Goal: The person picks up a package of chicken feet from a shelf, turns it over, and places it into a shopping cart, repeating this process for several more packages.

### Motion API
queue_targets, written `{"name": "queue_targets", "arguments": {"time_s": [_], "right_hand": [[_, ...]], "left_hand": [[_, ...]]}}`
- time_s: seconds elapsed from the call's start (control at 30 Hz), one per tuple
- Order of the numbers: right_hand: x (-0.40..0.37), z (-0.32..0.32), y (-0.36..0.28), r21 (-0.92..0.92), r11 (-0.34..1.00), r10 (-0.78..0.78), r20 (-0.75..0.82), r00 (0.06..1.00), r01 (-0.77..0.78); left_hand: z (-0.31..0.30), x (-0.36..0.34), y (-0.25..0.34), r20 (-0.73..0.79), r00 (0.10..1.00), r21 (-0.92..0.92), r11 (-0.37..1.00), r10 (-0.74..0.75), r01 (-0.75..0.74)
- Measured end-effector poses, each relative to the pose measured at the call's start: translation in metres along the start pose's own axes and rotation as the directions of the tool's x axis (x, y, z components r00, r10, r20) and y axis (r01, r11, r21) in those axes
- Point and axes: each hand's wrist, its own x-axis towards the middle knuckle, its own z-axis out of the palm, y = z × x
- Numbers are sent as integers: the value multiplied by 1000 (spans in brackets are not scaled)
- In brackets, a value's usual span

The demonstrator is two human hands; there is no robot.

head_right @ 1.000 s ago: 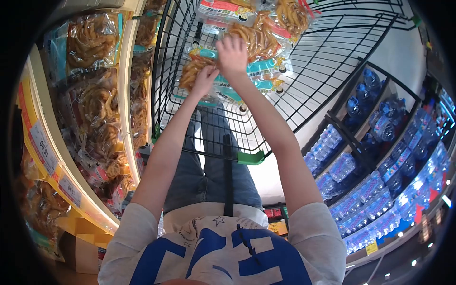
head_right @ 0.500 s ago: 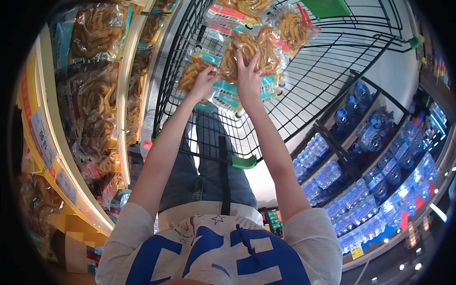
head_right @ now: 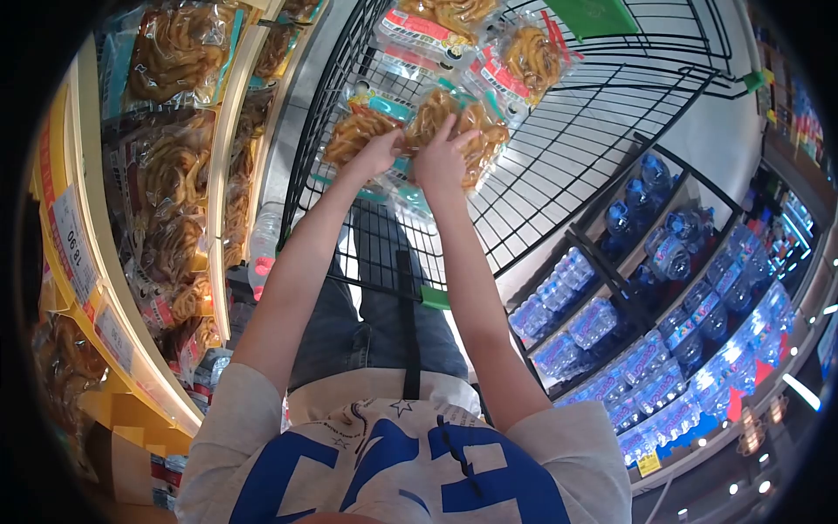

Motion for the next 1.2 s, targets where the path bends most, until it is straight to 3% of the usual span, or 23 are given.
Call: {"name": "queue_targets", "arguments": {"time_s": [0.03,0.13,0.17,0.23,0.33,0.43,0.63,0.8,0.9,1.0,1.13,1.2], "right_hand": [[7,2,-3,4,1000,-17,31,999,17],[13,7,-4,-13,1000,-6,102,995,7],[10,4,-2,-14,1000,-5,92,996,6],[5,-6,3,-38,999,14,54,998,-12],[13,-11,23,-73,997,-27,118,993,35],[2,-8,40,-101,991,-85,50,995,90],[-26,4,80,-64,985,-159,64,985,163],[-37,2,89,-98,991,-84,104,991,94],[-32,3,90,-58,985,-172,-130,977,165],[-24,-4,83,93,953,-237,-363,901,289],[-24,-12,59,93,918,-320,-404,857,386],[-29,-10,48,251,856,-328,-411,850,451]], "left_hand": [[2,-2,-1,-77,995,126,991,63,-53],[-1,-19,27,-111,993,460,887,29,26],[2,-20,28,-110,990,532,847,83,-12],[7,-23,28,-101,977,663,745,190,-76],[5,-30,38,-142,989,676,735,49,61],[2,-32,39,-219,974,586,806,63,80],[-9,-18,14,-84,991,216,969,-106,122],[1,-18,10,-251,967,98,992,-55,81],[-3,-20,18,-359,933,97,994,-6,44],[-12,-25,30,-448,894,49,999,30,-9],[-23,-48,52,-597,795,37,994,106,-105],[-32,-74,73,-568,815,-48,983,118,-176]]}}
